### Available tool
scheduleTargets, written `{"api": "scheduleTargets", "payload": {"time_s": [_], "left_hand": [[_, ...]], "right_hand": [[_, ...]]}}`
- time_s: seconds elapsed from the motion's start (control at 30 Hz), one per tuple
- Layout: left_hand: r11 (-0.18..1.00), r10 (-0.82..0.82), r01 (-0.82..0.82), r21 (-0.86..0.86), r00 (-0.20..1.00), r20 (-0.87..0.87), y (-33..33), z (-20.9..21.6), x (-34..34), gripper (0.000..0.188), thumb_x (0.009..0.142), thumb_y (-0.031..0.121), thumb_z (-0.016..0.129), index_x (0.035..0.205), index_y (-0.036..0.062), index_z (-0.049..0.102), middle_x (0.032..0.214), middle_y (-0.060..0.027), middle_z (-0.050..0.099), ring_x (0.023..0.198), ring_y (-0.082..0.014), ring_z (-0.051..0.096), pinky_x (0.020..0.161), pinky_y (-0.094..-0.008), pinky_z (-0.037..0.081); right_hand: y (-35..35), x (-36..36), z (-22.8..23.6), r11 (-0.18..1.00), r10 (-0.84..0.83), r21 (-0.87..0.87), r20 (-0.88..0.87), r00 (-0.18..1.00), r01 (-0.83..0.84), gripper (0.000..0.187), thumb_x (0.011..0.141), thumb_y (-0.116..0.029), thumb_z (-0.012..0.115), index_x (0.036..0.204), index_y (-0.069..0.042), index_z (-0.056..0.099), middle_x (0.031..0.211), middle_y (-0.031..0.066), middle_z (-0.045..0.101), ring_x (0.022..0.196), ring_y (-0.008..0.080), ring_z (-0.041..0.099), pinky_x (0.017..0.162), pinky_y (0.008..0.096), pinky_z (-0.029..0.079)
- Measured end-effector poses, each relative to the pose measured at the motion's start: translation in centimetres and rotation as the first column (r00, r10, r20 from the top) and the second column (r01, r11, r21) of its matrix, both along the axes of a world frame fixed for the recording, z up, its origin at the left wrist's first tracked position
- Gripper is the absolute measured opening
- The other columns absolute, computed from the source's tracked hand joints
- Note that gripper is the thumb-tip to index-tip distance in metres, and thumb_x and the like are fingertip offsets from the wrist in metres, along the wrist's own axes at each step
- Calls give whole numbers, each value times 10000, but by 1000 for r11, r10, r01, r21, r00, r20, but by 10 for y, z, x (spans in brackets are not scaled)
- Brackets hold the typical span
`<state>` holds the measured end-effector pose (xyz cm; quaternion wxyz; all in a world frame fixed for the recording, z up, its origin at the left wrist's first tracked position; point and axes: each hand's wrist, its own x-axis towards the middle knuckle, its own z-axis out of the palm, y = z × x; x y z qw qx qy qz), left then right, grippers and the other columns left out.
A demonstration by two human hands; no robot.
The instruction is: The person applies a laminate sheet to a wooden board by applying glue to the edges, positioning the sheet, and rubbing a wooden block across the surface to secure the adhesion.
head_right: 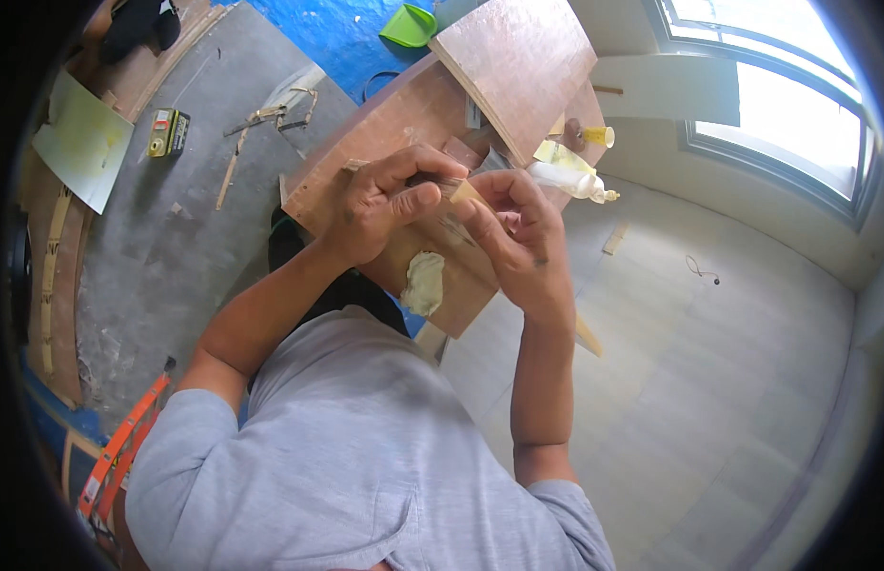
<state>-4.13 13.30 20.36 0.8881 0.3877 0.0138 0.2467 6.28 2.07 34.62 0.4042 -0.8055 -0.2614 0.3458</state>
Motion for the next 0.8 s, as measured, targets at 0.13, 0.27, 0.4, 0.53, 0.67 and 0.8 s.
{"api": "scheduleTargets", "payload": {"time_s": [0.13,0.27,0.4,0.53,0.67,0.8], "left_hand": [[999,2,2,-35,995,95,-1,-12,1,336,1038,216,637,1299,5,652,1250,-79,640,1186,-168,598,1063,-326,444],[988,73,-74,138,997,15,-3,-8,1,348,1031,232,645,1303,14,649,1231,-83,639,1185,-179,594,1054,-329,442],[951,145,-131,280,989,-30,-1,-3,0,353,1017,236,666,1296,21,651,1204,-86,642,1161,-184,593,1049,-340,430],[958,161,-160,238,987,17,-1,-4,0,314,990,224,699,1237,32,673,1162,-77,646,1145,-182,587,1047,-352,414],[961,147,-116,252,983,-109,-4,7,3,284,975,248,738,1151,29,691,1106,-53,650,1094,-149,613,971,-325,480],[999,49,-48,11,991,-127,-11,7,6,267,974,237,757,1122,24,692,1087,-44,652,1035,-113,634,880,-271,534]], "right_hand": [[4,10,0,1000,-9,-25,-62,998,7,169,948,-129,791,1010,-16,681,846,-42,603,711,27,503,656,213,416],[4,9,-3,998,-14,58,-69,998,18,156,951,-131,787,981,-18,684,826,-43,583,712,38,511,638,223,407],[6,8,-5,996,-9,87,-95,995,18,145,952,-123,785,981,-18,689,820,-41,559,717,48,523,636,234,408],[2,8,-8,993,19,114,-89,996,-9,139,947,-106,785,995,-10,697,855,-35,544,737,54,527,643,236,411],[-2,8,-9,994,4,113,-71,997,4,112,949,-69,768,1002,-2,695,874,-41,553,787,51,519,666,235,408],[-3,5,-11,994,-20,103,-69,997,27,84,976,-71,740,1017,-16,691,911,-21,635,829,54,545,734,238,426]]}}
